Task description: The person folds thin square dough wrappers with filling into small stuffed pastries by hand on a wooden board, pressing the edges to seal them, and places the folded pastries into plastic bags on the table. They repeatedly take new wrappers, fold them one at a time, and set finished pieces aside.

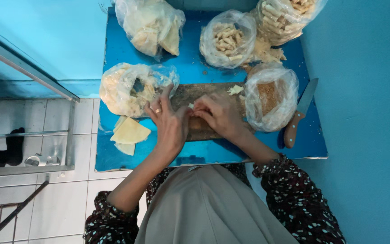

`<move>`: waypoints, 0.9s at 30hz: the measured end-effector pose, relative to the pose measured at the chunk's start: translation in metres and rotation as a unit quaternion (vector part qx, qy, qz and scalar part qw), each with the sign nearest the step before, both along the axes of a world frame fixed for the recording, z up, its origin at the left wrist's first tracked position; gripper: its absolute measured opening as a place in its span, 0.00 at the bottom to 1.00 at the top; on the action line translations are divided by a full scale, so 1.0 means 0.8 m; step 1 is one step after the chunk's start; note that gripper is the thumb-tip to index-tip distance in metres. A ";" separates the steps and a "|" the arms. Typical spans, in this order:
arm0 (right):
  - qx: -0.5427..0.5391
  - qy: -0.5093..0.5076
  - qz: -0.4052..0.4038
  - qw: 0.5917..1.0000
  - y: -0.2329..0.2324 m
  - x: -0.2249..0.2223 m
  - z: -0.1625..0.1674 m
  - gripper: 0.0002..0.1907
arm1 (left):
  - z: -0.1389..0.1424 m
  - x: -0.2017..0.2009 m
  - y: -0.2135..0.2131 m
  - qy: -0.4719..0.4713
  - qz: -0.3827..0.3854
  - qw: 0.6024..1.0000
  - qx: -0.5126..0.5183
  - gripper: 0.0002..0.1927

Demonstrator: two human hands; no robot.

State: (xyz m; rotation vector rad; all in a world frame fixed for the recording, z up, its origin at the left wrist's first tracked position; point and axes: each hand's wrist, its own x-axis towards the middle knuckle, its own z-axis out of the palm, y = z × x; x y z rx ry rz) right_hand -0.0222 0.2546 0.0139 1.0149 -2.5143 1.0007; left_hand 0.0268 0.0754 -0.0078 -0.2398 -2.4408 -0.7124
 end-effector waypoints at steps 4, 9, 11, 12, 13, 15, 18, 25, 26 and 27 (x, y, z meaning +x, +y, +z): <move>-0.058 -0.232 -0.055 0.969 -0.002 -0.012 -0.004 0.12 | -0.004 0.002 -0.001 0.019 -0.017 0.999 -0.038 0.09; -0.037 -0.012 -0.007 0.999 0.002 -0.007 -0.009 0.12 | -0.010 -0.004 0.000 0.017 -0.010 0.997 -0.074 0.08; -0.014 0.018 -0.004 1.000 0.003 -0.003 -0.011 0.11 | -0.010 -0.007 0.001 0.000 -0.008 0.999 -0.044 0.06; -0.002 0.048 -0.008 0.999 0.003 0.000 -0.011 0.10 | -0.010 -0.008 0.001 -0.009 -0.009 0.999 -0.029 0.06; 0.009 0.078 -0.012 0.997 0.003 0.001 -0.010 0.10 | -0.010 -0.008 0.001 -0.001 -0.012 1.000 -0.004 0.07; 0.025 0.068 -0.012 0.997 0.003 0.002 -0.007 0.07 | -0.009 -0.007 0.001 0.015 -0.019 0.999 0.047 0.09; 0.032 0.044 -0.016 0.998 0.000 -0.001 0.000 0.06 | -0.012 -0.005 0.002 0.016 -0.004 1.000 0.005 0.03; 0.089 -0.005 -0.042 0.995 -0.015 -0.013 0.013 0.13 | -0.022 -0.014 0.011 -0.013 0.056 0.984 -0.171 0.10; 0.100 -0.004 -0.054 0.994 -0.017 -0.016 0.013 0.14 | -0.021 -0.017 0.012 -0.010 0.063 0.985 -0.158 0.15; 0.110 -0.005 -0.066 0.992 -0.019 -0.019 0.012 0.15 | -0.018 -0.018 0.012 -0.008 0.071 0.987 -0.146 0.19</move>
